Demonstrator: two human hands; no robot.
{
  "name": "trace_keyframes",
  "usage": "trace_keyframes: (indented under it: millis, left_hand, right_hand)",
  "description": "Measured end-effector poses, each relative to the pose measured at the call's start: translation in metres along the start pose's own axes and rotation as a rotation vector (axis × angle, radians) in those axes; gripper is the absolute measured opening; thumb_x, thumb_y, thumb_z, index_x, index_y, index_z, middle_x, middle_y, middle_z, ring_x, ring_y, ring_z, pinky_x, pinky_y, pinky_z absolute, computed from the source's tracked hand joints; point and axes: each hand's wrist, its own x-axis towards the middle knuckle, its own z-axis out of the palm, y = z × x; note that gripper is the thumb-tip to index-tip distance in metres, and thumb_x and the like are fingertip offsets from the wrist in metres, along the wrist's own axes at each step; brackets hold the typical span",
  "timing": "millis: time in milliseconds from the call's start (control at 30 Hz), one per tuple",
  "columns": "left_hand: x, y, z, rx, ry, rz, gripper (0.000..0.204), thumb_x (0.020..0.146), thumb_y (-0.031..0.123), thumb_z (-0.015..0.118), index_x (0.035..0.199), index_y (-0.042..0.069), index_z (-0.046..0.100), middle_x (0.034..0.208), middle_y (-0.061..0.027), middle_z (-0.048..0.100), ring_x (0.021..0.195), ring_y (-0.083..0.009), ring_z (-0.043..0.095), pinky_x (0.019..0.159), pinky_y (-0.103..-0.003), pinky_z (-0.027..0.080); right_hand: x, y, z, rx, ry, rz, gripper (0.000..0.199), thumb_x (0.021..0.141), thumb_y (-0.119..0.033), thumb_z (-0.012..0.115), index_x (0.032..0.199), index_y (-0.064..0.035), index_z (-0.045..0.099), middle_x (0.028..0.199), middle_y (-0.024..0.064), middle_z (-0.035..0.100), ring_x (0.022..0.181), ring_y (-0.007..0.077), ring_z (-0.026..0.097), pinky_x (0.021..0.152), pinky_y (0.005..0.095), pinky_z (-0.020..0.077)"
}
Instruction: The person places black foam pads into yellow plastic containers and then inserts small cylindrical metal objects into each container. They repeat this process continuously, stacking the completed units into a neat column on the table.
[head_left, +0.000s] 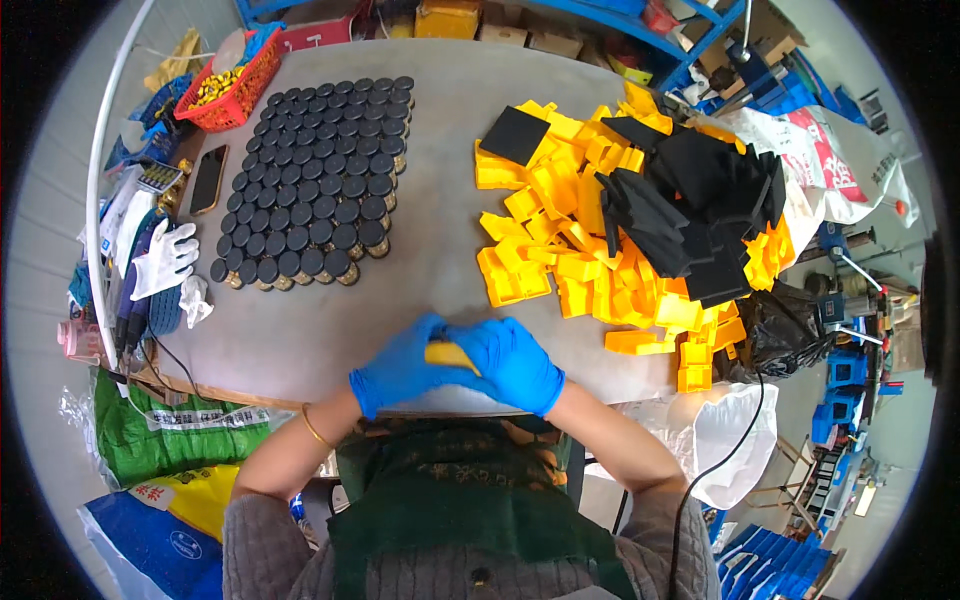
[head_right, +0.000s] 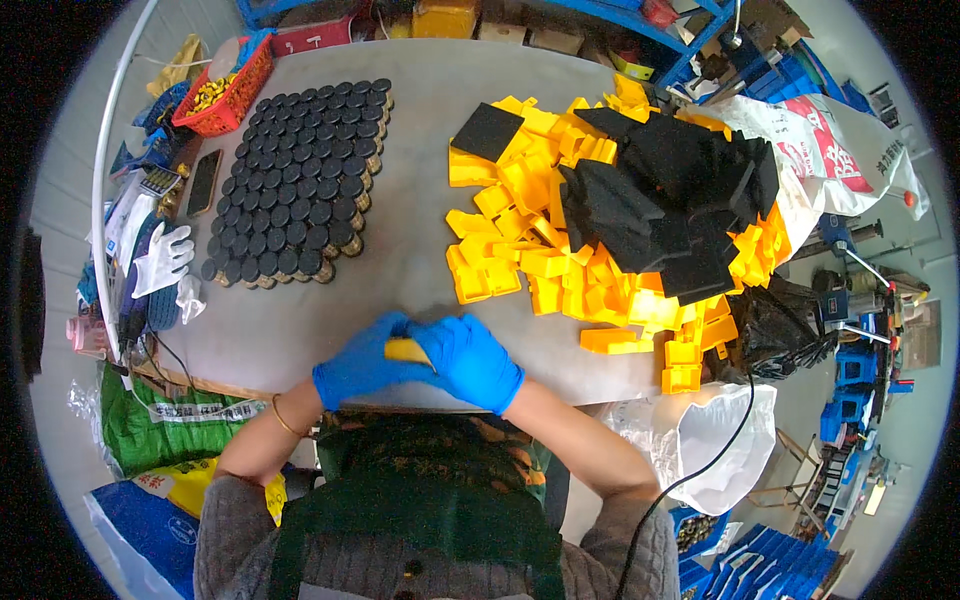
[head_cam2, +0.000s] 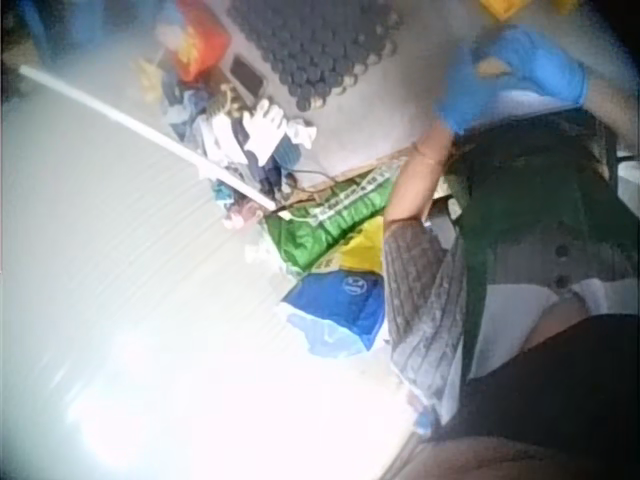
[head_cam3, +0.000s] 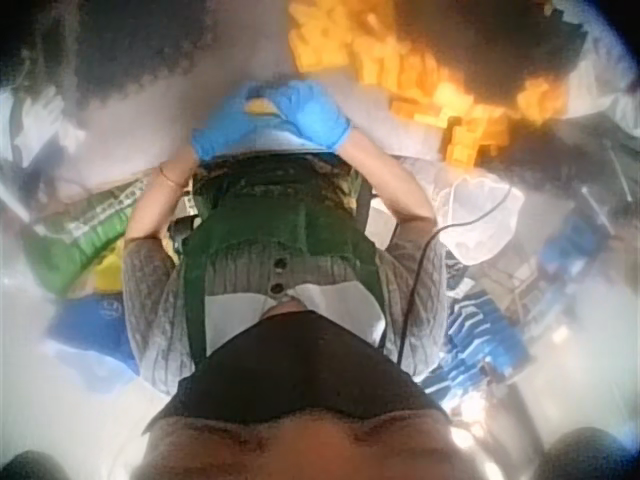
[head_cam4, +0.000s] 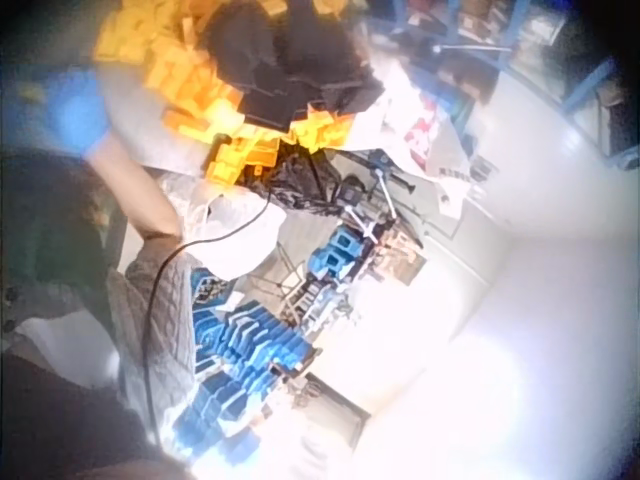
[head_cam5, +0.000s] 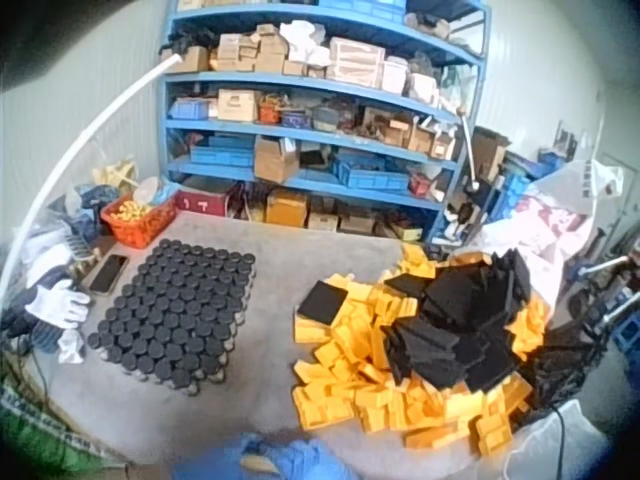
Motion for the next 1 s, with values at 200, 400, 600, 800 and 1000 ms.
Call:
trace_keyframes:
  millis: [200,400,600,800,1000]
  left_hand:
    - [0.015,-0.004,-0.026,0.297,0.071,-0.078,0.048,0.072,0.035,0.074,0.103,0.002,0.057,0.097,-0.0168,0.060,0.083,-0.0291,0.061,0.073,-0.037,0.049]
    - [0.059,0.025,-0.011,0.100,0.384,0.118,0.045,0.084,0.031,0.064,0.116,0.001,0.055,0.099,-0.0144,0.060,0.086,-0.0241,0.061,0.072,-0.035,0.051]
    - [0.132,0.012,0.012,-0.692,0.086,-0.079,0.033,0.088,0.017,0.056,0.117,0.001,0.054,0.102,-0.0095,0.060,0.089,-0.0179,0.061,0.067,-0.029,0.054]
    - [0.107,0.038,0.001,-0.845,0.292,-0.125,0.024,0.086,0.011,0.055,0.109,0.003,0.056,0.106,-0.0089,0.058,0.096,-0.0216,0.061,0.072,-0.036,0.055]
    - [0.093,0.008,0.003,-0.679,0.290,0.097,0.031,0.087,0.014,0.054,0.117,0.005,0.050,0.114,-0.0100,0.055,0.105,-0.0265,0.056,0.080,-0.040,0.053]
  right_hand:
    - [0.016,0.022,-0.046,-0.150,0.284,0.158,0.059,0.075,-0.034,0.068,0.124,-0.0066,0.050,0.122,0.0136,0.051,0.115,0.0315,0.046,0.096,0.0437,0.0321]
    - [0.021,0.060,-0.050,-0.484,0.314,0.310,0.030,0.074,-0.030,0.067,0.089,-0.0048,0.061,0.123,0.0141,0.051,0.122,0.0328,0.041,0.103,0.0495,0.0257]
    - [0.016,0.012,-0.103,-0.146,0.394,0.279,0.034,0.077,-0.024,0.067,0.103,-0.0034,0.061,0.114,0.0168,0.056,0.110,0.0314,0.052,0.092,0.0408,0.0414]
    - [-0.004,0.082,-0.171,-0.459,0.576,0.424,0.062,0.075,-0.038,0.070,0.116,0.0040,0.052,0.108,0.0246,0.058,0.100,0.0384,0.056,0.083,0.0428,0.0469]
    - [-0.014,0.113,-0.112,-0.592,0.391,0.514,0.056,0.081,-0.045,0.058,0.109,0.0030,0.056,0.105,0.0228,0.060,0.102,0.0346,0.055,0.094,0.0469,0.0386]
